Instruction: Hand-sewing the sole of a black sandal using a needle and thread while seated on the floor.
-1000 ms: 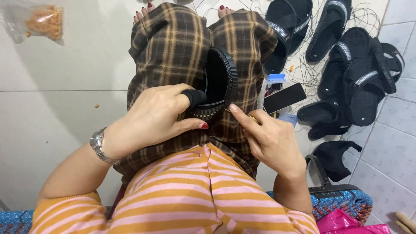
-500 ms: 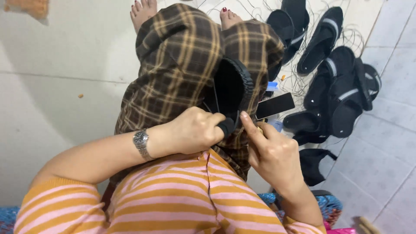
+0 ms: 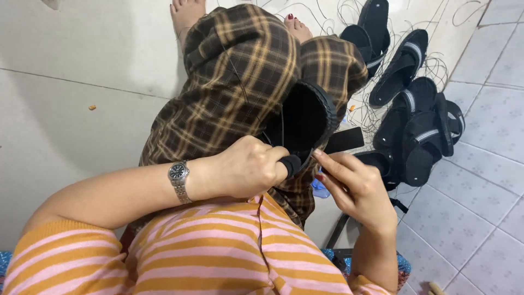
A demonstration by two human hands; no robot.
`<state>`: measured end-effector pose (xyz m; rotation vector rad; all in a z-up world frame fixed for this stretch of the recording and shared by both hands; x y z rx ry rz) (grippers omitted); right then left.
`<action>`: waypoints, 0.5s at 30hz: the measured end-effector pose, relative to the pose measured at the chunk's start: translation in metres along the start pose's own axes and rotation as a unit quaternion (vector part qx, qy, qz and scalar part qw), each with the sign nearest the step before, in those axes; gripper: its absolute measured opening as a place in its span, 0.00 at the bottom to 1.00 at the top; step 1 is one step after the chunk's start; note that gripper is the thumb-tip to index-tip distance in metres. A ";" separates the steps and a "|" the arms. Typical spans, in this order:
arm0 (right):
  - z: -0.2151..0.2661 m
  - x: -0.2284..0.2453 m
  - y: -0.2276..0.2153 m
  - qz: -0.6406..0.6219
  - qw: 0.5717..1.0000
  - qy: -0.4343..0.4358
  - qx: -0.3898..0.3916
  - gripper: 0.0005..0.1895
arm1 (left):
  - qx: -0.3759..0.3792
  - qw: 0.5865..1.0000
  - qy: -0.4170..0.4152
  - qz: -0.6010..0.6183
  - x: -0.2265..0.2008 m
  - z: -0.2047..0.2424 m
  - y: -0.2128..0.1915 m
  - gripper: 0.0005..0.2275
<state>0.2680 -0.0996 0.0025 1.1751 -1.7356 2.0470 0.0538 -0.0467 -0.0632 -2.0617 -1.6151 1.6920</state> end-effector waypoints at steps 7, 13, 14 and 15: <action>0.008 -0.006 0.012 0.083 0.996 -0.022 0.009 0.22 | 0.007 1.000 0.012 -0.001 0.004 -0.003 0.000 0.08; -0.005 -0.014 0.011 0.005 0.999 -0.039 -0.010 0.20 | 0.006 1.000 0.017 -0.007 0.005 -0.003 -0.003 0.09; -0.006 -0.014 0.011 0.002 0.999 -0.041 -0.013 0.20 | 0.006 1.000 0.017 -0.003 0.004 -0.003 -0.005 0.09; -0.007 -0.015 0.011 -0.001 0.999 -0.044 -0.016 0.20 | 0.006 1.000 0.017 0.002 0.004 -0.002 -0.007 0.09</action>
Point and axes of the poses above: each hand's wrist, its own z-axis away from the middle knuckle, its own y-axis out of the palm, x = y × z, the point moved 2 cm from there along -z, towards the middle knuckle, and after that the axes turned 10 degrees about -y, right-handed, at the moved point
